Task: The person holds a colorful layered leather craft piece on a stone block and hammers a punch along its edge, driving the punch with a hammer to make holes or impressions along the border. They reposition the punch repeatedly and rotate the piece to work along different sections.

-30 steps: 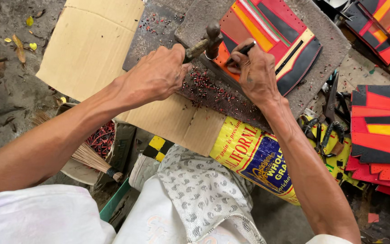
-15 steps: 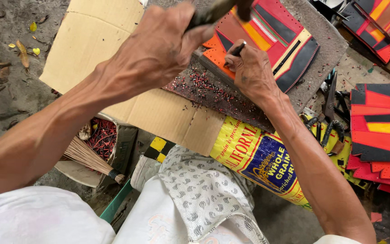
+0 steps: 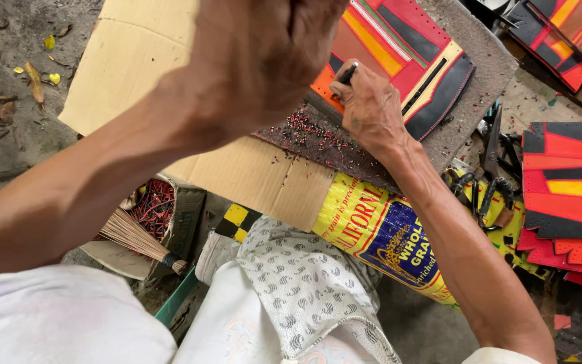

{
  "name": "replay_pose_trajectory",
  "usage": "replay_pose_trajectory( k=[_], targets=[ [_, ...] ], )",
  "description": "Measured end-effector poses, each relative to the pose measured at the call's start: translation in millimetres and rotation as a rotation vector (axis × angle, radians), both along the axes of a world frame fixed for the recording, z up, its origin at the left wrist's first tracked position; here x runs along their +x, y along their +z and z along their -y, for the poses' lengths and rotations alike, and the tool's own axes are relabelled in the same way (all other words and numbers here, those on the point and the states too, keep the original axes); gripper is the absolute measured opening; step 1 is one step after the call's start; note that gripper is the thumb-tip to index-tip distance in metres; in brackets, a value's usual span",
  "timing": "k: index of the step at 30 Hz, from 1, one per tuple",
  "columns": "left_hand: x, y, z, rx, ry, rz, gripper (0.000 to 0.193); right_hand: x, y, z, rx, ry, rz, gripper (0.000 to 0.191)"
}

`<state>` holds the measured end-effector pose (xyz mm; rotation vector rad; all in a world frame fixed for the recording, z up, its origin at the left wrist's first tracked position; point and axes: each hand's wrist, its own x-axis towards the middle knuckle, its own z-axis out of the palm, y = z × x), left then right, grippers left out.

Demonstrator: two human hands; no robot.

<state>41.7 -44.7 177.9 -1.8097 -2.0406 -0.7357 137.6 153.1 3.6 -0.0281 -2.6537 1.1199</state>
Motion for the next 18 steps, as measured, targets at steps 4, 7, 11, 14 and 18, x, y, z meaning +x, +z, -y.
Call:
replay_pose_trajectory(
  k=[4, 7, 11, 14, 18],
  targets=[
    [-7.8, -19.3, 3.6, -0.469, 0.288, 0.401, 0.027, -2.8, -4.0, 2.2, 0.029, 0.056, -0.179, 0.03],
    [-11.7, -44.1, 12.1, -0.613, 0.341, 0.685, 0.038, 0.7, -9.5, 0.9, 0.066, -0.004, -0.12, 0.011],
    [-8.2, -85.5, 18.9, -0.673, 0.336, 0.752, 0.034, 4.7, -13.6, -2.6, 0.058, -0.032, -0.179, 0.014],
    [-8.9, -105.0, 23.7, -0.588, 0.265, 0.668, 0.038, 9.7, -13.4, -3.1, -0.142, -0.03, -0.175, 0.016],
    [-9.4, -109.9, 24.2, -0.683, 0.365, 0.723, 0.04, 8.3, -10.6, -2.1, -0.124, -0.057, -0.143, 0.023]
  ],
)
